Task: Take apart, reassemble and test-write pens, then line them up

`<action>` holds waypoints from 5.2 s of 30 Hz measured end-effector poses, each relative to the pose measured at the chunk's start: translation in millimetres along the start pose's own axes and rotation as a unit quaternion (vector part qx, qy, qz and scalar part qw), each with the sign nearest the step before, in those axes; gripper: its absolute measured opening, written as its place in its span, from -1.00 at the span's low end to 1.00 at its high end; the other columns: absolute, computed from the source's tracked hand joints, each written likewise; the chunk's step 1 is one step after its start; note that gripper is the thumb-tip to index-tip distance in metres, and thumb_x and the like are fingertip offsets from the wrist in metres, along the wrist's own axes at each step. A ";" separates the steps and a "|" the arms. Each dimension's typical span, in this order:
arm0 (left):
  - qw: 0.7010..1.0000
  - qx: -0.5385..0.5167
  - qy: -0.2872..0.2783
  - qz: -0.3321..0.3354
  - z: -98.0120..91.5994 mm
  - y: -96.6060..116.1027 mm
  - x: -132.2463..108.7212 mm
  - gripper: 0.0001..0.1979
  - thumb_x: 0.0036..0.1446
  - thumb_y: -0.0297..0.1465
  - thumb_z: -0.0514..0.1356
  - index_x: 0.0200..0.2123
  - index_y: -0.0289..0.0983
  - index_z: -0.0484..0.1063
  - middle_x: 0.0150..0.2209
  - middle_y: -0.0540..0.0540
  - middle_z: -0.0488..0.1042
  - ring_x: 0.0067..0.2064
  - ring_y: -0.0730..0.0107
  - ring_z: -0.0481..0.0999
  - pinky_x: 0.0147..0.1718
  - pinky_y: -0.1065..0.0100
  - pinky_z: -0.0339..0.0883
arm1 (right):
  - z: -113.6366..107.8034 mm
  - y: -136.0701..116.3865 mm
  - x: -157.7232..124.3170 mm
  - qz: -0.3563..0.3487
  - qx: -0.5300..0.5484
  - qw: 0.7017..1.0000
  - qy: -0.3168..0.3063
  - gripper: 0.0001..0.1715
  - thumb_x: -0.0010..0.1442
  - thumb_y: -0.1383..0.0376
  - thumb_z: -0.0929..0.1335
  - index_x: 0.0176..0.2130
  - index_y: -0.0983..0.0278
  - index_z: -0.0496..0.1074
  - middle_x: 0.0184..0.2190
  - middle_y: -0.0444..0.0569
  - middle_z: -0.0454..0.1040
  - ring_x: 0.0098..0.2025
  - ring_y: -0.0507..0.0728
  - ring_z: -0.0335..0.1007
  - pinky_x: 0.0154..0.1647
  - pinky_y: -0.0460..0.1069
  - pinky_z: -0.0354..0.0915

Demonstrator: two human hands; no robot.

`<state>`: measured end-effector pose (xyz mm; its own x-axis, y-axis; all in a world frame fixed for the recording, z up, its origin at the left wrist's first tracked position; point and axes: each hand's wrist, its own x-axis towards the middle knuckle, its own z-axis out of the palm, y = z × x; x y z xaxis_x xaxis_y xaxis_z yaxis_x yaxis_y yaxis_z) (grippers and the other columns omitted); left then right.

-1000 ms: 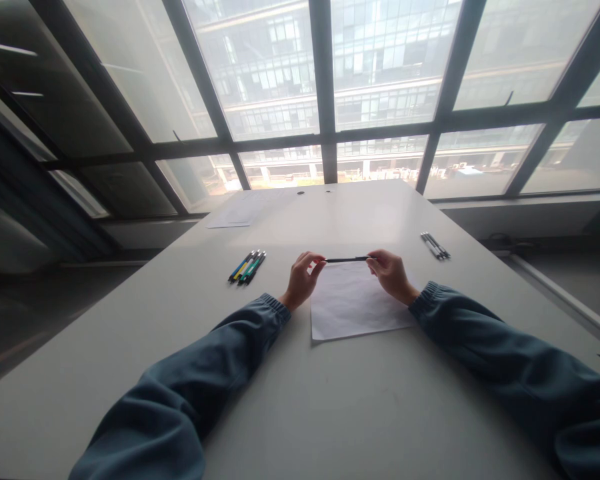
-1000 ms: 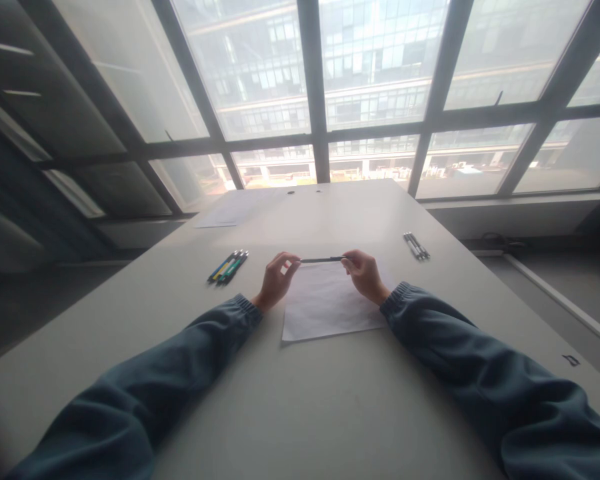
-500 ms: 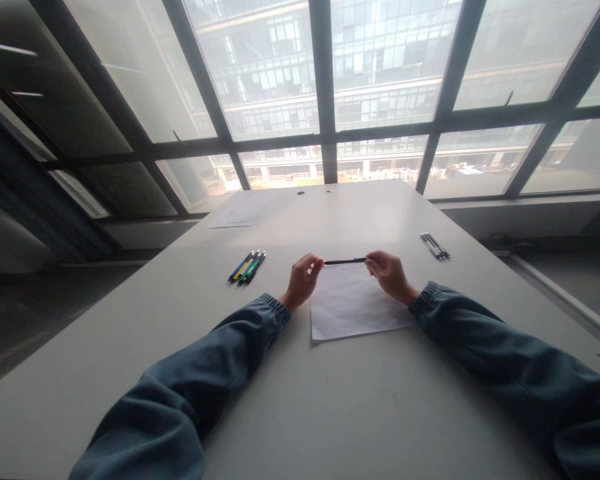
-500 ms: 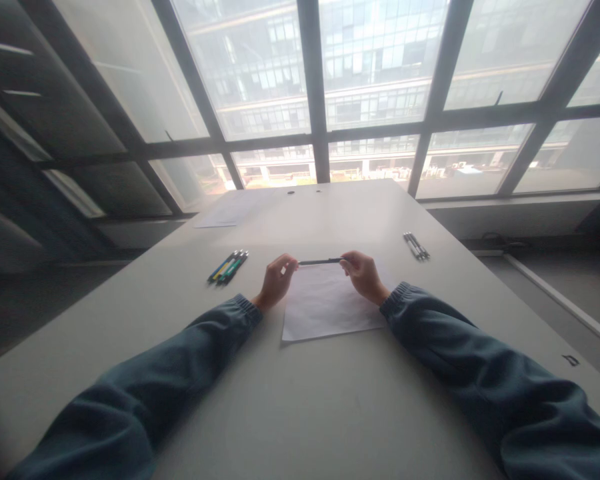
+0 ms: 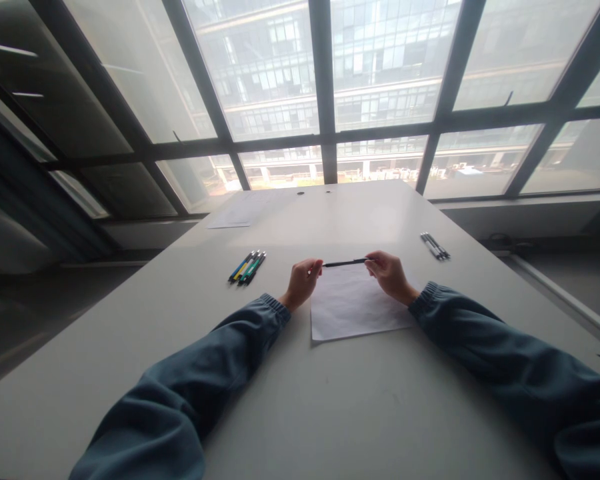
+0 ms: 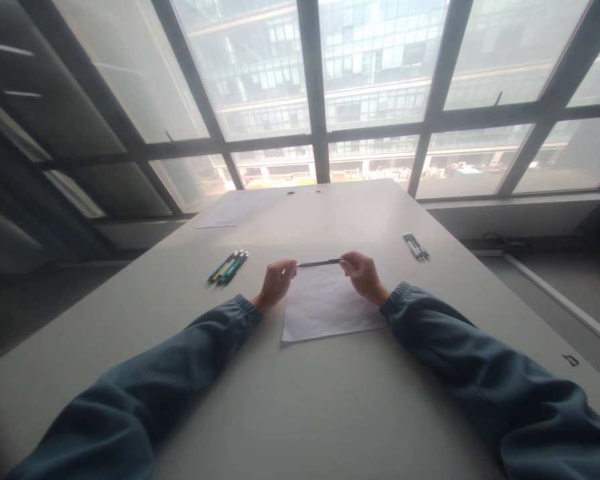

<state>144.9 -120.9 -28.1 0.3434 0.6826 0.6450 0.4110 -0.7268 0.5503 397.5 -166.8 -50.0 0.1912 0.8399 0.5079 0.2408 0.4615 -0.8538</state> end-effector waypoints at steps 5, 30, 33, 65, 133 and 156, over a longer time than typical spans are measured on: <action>1.000 0.004 -0.002 0.000 1.0 -2.2 -0.3 -0.39 0.40 -0.06 -0.05 -0.65 -0.26 0.28 -0.67 0.02 0.31 -0.56 0.46 0.33 -0.45 0.38 0.19 | 0.2 0.7 -0.2 0.000 -0.002 1.000 0.000 -0.70 0.14 0.10 0.43 -0.32 0.31 0.48 -0.63 -0.17 0.36 -0.58 0.02 0.26 -0.54 -0.05 0.22; 0.995 -0.062 -0.050 -0.063 3.3 -7.8 -2.0 -0.16 0.39 0.06 -0.32 -0.57 -0.26 0.51 -0.52 -0.11 0.57 -0.36 0.32 0.57 -0.17 0.28 0.37 | 0.2 -4.2 0.1 -0.001 -0.011 1.000 -0.001 -0.61 0.12 0.00 0.44 -0.33 0.30 0.49 -0.63 -0.16 0.37 -0.58 0.03 0.27 -0.54 -0.04 0.26; 0.994 -0.086 -0.032 -0.052 3.4 -8.3 -0.4 -0.25 0.40 0.06 -0.28 -0.23 -0.29 0.57 -0.41 -0.12 0.60 -0.29 0.29 0.58 -0.18 0.27 0.40 | 0.1 -4.4 0.0 0.004 -0.010 1.000 0.001 -0.59 0.12 -0.01 0.44 -0.33 0.30 0.49 -0.63 -0.16 0.37 -0.58 0.03 0.27 -0.54 -0.04 0.26; 0.999 -0.032 -0.009 0.036 1.5 2.1 2.4 -0.86 0.19 -0.51 0.16 -0.27 -0.25 0.53 -0.31 -0.05 0.59 -0.31 0.41 0.53 -0.27 0.36 0.39 | -2.4 6.3 2.7 0.007 0.007 1.000 0.024 -0.64 0.15 0.03 0.42 -0.28 0.29 0.45 -0.60 -0.17 0.36 -0.57 0.03 0.28 -0.55 -0.06 0.24; 0.997 0.025 -0.043 -0.065 9.2 -30.5 3.2 -0.83 0.20 -0.30 0.27 -0.31 -0.26 0.63 -0.31 -0.08 0.64 -0.37 0.36 0.52 -0.24 0.34 0.40 | -36.8 6.4 13.9 0.048 -0.477 0.874 -0.076 -0.81 0.25 0.37 0.36 -0.23 0.28 0.61 -0.15 0.11 0.55 -0.03 0.26 0.41 -0.03 0.05 0.28; 0.997 0.030 -0.072 -0.017 6.7 -22.1 2.1 -0.79 0.23 -0.25 0.27 -0.28 -0.24 0.65 -0.31 -0.09 0.58 -0.35 0.38 0.48 -0.25 0.35 0.38 | -29.2 0.8 10.3 -0.038 -0.399 0.913 -0.074 -0.83 0.22 0.36 0.37 -0.20 0.26 0.58 -0.16 0.08 0.55 -0.03 0.25 0.40 0.07 0.13 0.26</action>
<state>142.2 -102.9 -42.4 0.4437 0.7140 0.5415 0.4737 -0.6998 0.5347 427.4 -166.2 -42.1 0.0283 0.8713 0.4900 0.8758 0.2147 -0.4323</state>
